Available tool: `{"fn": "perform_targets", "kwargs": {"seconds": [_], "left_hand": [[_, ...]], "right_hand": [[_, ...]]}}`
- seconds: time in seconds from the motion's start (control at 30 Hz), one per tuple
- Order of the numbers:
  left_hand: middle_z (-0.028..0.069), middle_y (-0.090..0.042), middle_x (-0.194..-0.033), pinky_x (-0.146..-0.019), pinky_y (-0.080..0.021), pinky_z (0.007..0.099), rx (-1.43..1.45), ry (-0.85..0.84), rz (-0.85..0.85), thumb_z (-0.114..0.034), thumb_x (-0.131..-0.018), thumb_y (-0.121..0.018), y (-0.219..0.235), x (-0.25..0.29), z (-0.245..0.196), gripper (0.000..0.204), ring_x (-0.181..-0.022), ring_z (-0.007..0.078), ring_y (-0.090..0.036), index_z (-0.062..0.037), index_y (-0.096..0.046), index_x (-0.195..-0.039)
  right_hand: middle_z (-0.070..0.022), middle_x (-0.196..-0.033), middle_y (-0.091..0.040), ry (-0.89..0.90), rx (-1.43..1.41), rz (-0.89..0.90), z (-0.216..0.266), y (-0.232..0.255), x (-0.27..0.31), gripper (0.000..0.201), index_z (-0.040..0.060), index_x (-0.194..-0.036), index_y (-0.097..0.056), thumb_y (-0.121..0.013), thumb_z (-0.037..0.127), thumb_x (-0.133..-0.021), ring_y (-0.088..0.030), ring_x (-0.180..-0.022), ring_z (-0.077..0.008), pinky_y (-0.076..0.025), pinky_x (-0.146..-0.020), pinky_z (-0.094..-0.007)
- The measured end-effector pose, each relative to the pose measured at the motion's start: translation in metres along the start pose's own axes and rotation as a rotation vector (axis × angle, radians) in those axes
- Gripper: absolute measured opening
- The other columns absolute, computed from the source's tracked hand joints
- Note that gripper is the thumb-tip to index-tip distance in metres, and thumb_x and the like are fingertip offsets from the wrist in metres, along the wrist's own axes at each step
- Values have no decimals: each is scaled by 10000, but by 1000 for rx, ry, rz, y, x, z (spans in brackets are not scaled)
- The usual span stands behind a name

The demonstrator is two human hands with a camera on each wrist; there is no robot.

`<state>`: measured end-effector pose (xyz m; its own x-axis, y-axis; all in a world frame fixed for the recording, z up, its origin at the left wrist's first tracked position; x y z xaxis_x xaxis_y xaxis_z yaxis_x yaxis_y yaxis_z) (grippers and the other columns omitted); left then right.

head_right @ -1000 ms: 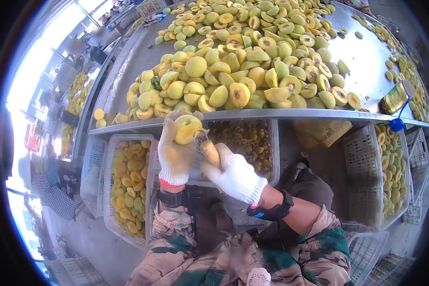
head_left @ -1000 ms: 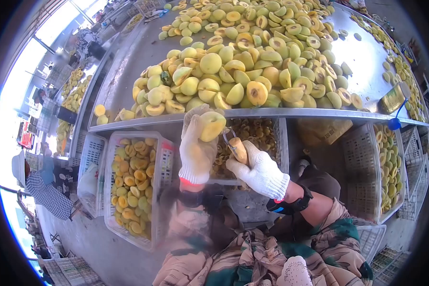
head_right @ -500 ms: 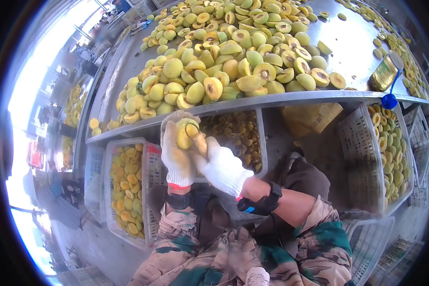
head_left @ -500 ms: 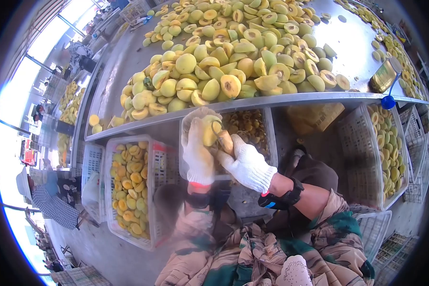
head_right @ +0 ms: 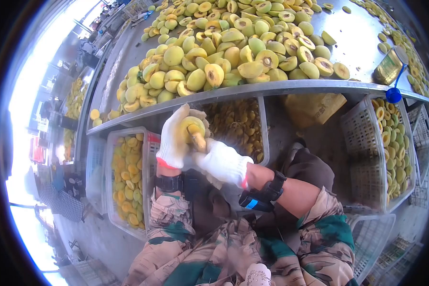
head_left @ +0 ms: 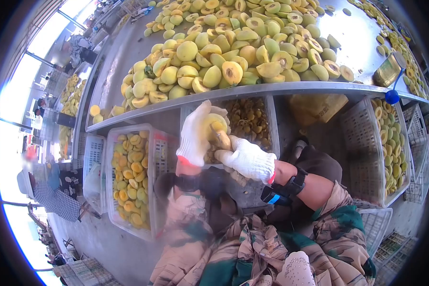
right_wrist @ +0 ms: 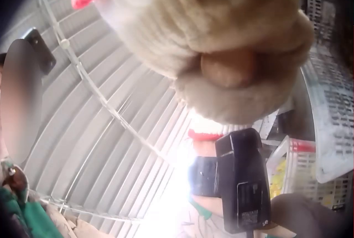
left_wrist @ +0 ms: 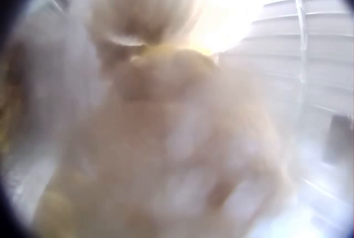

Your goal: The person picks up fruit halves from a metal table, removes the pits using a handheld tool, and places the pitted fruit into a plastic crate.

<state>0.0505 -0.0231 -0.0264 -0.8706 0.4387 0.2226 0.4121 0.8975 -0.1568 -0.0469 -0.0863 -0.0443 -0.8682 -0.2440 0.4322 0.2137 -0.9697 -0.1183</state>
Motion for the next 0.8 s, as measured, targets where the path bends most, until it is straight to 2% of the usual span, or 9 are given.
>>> {"fn": "perform_targets", "kwargs": {"seconds": [0.03,0.13,0.23,0.37,0.4,0.5,0.6,0.77,0.8], "left_hand": [[139,-664,-817,-686,-520,314,-34,27,49,-381,-1014,-453,-3,-3,0,468,-715,211,-633,44,-647,-987],[126,-661,-772,-683,-516,306,-144,-5,-255,-347,-1011,-441,9,1,-5,461,-705,199,-625,49,-665,-929],[121,-659,-750,-675,-511,301,-355,-226,-433,-318,-1006,-425,4,11,-29,462,-689,194,-617,50,-673,-878],[112,-686,-789,-709,-492,302,-156,138,-42,-393,-999,-445,-2,-10,2,496,-706,184,-620,22,-705,-917],[105,-682,-776,-721,-499,294,-105,153,-31,-457,-1011,-429,-4,-10,3,563,-700,173,-616,27,-705,-935],[97,-676,-751,-697,-506,278,22,-103,-241,-494,-1013,-418,-3,9,-13,603,-677,159,-618,33,-702,-946],[105,-679,-732,-665,-513,271,-143,-124,-370,-501,-1015,-406,9,19,-12,618,-661,158,-629,34,-706,-939],[118,-693,-728,-652,-520,281,-198,-98,-344,-469,-1020,-396,8,11,-9,611,-635,177,-641,38,-713,-896],[119,-695,-728,-655,-521,283,-206,-107,-349,-461,-1020,-392,6,12,-12,611,-633,180,-643,41,-714,-887]], "right_hand": [[-73,-756,-648,-11,-6,6,-2,0,0,369,17,-1110,-593,-581,321,-902,-622,-602,-156,-500,-578,-309],[-31,-726,-573,17,-112,-52,-4,-1,-4,284,19,-1029,-532,-586,276,-923,-525,-484,-114,-431,-434,-259],[-50,-743,-618,34,-75,-74,-1,2,-1,312,19,-1046,-587,-585,294,-895,-588,-565,-143,-476,-521,-286],[37,-659,-503,-117,-488,166,-10,-9,5,123,101,-912,-545,-608,207,-908,-469,-476,-82,-370,-406,-246],[41,-656,-496,-115,-534,189,-9,-10,7,118,105,-909,-543,-611,202,-910,-458,-471,-77,-356,-400,-243],[45,-645,-478,-126,-565,179,-7,-12,10,115,107,-918,-540,-608,200,-917,-436,-457,-71,-332,-387,-239],[44,-643,-479,-151,-483,184,-14,-16,8,116,106,-931,-540,-602,202,-919,-439,-456,-75,-341,-390,-242],[31,-651,-497,-76,-167,-4,-9,-6,6,155,95,-942,-536,-610,226,-902,-466,-464,-89,-373,-405,-250],[28,-657,-502,-91,-298,72,-11,-12,7,162,93,-947,-537,-613,228,-898,-470,-467,-90,-377,-407,-252]]}}
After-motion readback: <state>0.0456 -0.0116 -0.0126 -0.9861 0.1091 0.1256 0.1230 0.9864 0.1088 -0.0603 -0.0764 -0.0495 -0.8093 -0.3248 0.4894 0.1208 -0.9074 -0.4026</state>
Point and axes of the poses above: each hand's wrist, its own x-axis away from the middle knuckle, its own y-axis out of the back of the hand, z = x × y, the point moved 10 cm from there along -x, towards the middle knuckle
